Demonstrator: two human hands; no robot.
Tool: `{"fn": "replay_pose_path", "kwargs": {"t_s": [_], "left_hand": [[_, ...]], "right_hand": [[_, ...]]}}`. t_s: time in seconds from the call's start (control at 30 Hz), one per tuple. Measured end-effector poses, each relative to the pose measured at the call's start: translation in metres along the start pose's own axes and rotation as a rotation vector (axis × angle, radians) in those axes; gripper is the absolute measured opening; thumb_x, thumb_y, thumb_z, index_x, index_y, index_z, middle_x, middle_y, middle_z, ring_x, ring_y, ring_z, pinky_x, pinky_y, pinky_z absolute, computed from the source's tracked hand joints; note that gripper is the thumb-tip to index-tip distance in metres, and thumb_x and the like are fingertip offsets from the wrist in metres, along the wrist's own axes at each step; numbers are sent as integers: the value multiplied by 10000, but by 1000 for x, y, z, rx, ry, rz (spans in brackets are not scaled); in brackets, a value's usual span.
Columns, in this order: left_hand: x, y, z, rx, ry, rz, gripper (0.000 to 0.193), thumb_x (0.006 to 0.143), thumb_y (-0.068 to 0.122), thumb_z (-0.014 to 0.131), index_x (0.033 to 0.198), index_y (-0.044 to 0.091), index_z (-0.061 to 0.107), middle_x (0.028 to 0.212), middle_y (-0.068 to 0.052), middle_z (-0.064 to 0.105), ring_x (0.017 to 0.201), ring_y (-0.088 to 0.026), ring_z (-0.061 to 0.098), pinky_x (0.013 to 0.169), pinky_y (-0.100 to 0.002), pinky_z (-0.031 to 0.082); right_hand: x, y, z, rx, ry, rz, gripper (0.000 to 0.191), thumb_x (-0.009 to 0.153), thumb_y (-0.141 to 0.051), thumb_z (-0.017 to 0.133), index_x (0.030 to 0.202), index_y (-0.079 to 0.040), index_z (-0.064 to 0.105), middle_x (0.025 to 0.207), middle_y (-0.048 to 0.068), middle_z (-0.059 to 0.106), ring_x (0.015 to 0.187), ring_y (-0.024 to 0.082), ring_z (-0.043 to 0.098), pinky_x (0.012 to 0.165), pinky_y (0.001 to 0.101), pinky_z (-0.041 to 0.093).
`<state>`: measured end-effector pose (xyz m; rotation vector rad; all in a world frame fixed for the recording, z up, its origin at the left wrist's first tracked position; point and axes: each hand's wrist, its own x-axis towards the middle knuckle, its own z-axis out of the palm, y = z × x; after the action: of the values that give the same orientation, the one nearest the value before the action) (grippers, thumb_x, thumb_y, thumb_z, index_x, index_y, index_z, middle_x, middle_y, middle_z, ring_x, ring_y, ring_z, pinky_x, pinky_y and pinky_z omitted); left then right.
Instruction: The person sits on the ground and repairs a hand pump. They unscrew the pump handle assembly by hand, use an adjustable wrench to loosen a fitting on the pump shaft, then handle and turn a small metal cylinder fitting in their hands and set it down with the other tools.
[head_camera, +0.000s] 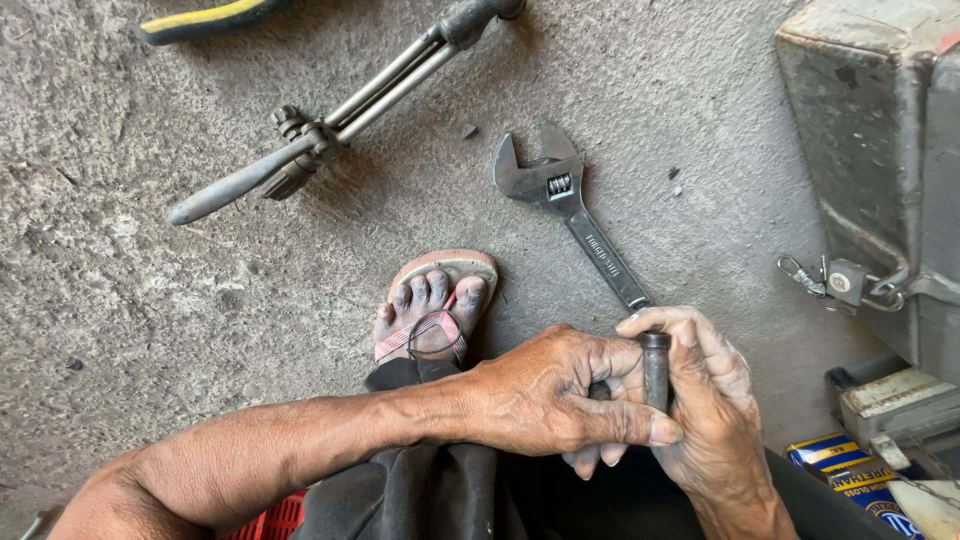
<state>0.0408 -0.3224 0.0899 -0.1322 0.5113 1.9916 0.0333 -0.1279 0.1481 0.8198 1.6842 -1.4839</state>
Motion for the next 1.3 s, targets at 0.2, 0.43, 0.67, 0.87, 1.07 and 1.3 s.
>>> {"fn": "replay_pose_path", "kwargs": {"t_s": [0.2,0.43,0.67,0.87,1.07,1.3], "left_hand": [[0,5,0,66,-9,36,349,983,382,678,892,51,616,727,-19,669,592,-98,668,535,-248,553],[0,9,-1,80,-34,31,318,1015,358,637,925,54,613,736,-8,678,588,-94,666,531,-249,546],[-1,11,-2,105,-53,32,322,1041,360,607,938,55,608,737,3,672,593,-93,666,536,-252,543],[-1,9,-4,46,-85,42,299,1064,349,576,999,58,598,764,10,663,611,-93,659,561,-254,544],[1,7,-3,61,-63,49,320,1062,363,584,975,55,584,737,5,649,598,-96,664,551,-255,543],[3,4,-3,84,-20,38,344,1009,397,625,952,61,583,698,-3,641,573,-93,661,529,-248,545]], "right_hand": [[0,-2,-3,70,-44,34,405,1064,-341,447,1154,24,598,585,59,593,443,100,560,382,245,456],[1,1,-8,111,-73,-23,389,1111,-309,491,1186,58,597,630,48,576,499,77,552,416,215,447],[1,1,-8,125,-71,-27,375,1090,-313,503,1158,45,589,656,79,609,488,104,588,402,232,472],[3,1,-7,143,-50,-23,369,1096,-313,515,1166,43,582,711,56,585,568,89,585,466,223,480],[5,2,-7,153,-33,-7,353,1105,-303,490,1149,35,579,698,40,561,545,80,562,459,223,469],[7,3,-7,155,-32,16,351,1116,-284,458,1141,39,592,662,-11,492,521,33,467,430,199,401]]}}
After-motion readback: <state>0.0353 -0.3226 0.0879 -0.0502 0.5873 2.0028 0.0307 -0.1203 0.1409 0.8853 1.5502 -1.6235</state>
